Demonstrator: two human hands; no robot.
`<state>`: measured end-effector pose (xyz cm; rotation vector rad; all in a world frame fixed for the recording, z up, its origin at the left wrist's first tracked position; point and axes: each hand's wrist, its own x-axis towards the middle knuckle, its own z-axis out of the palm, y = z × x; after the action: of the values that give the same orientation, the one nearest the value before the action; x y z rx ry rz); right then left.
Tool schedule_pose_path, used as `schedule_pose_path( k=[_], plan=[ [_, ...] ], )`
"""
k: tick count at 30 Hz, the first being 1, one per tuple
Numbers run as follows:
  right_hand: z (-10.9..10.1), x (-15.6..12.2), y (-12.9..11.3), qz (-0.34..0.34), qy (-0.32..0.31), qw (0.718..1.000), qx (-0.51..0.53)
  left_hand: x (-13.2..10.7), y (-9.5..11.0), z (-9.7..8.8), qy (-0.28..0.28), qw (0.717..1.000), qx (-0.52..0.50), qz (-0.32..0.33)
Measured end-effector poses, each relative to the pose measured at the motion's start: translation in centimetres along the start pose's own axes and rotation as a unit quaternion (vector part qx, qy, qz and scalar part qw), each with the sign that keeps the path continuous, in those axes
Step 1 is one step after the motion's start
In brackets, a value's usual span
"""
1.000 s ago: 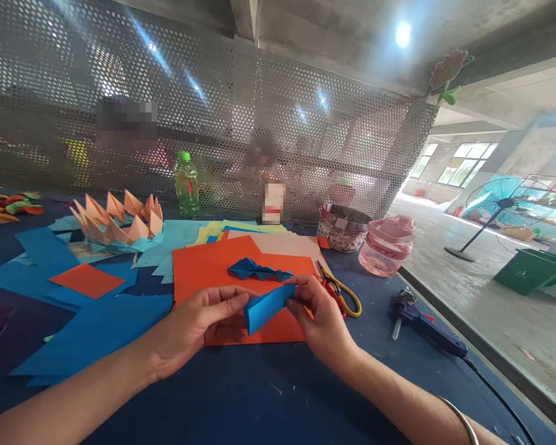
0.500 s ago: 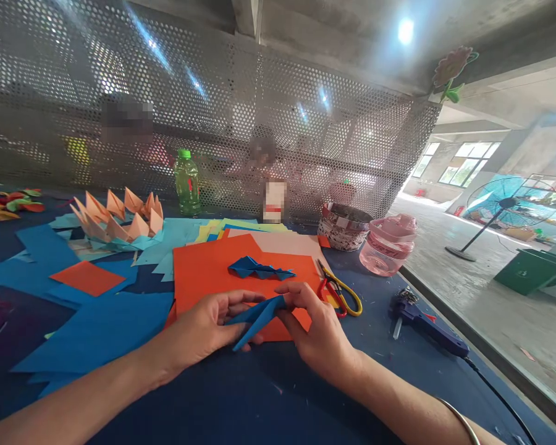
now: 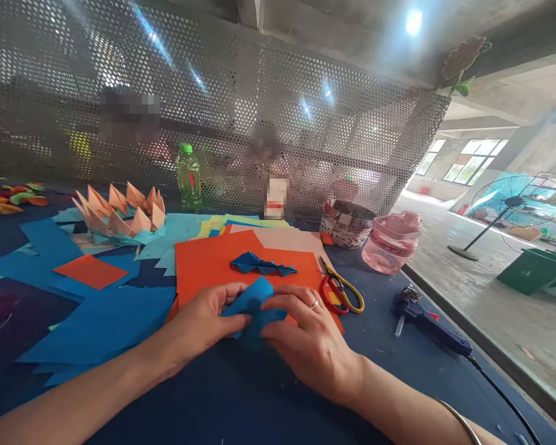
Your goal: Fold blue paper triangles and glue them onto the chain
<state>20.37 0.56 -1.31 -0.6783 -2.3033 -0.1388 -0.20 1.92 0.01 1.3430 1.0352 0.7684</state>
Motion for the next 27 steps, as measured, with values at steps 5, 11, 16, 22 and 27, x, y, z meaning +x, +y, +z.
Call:
schedule_pose_path(
  k=[5, 11, 16, 22, 27],
  plan=[
    [0.3, -0.2, 1.1, 0.002, -0.007, 1.000, -0.024, 0.6, -0.8, -0.3, -0.004, 1.000, 0.006, 0.016],
    [0.4, -0.3, 1.6, 0.006, -0.058, 0.998, -0.018, 0.5, -2.0, -0.4, 0.090, 0.971, 0.201, 0.091],
    [0.3, -0.2, 1.4, 0.040, -0.109, 0.993, 0.002, -0.4, -1.2, -0.4, 0.079, 0.846, 0.456, 0.264],
    [-0.1, 0.1, 1.6, 0.087, -0.153, 0.979, 0.105, -1.0, -0.6, -0.8, -0.013, 0.811, 0.534, 0.239],
    [0.2, 0.3, 2.3, 0.141, -0.150, 0.954, 0.219, -1.1, -0.1, -1.6, -0.065, 0.781, 0.567, 0.255]
  ],
)
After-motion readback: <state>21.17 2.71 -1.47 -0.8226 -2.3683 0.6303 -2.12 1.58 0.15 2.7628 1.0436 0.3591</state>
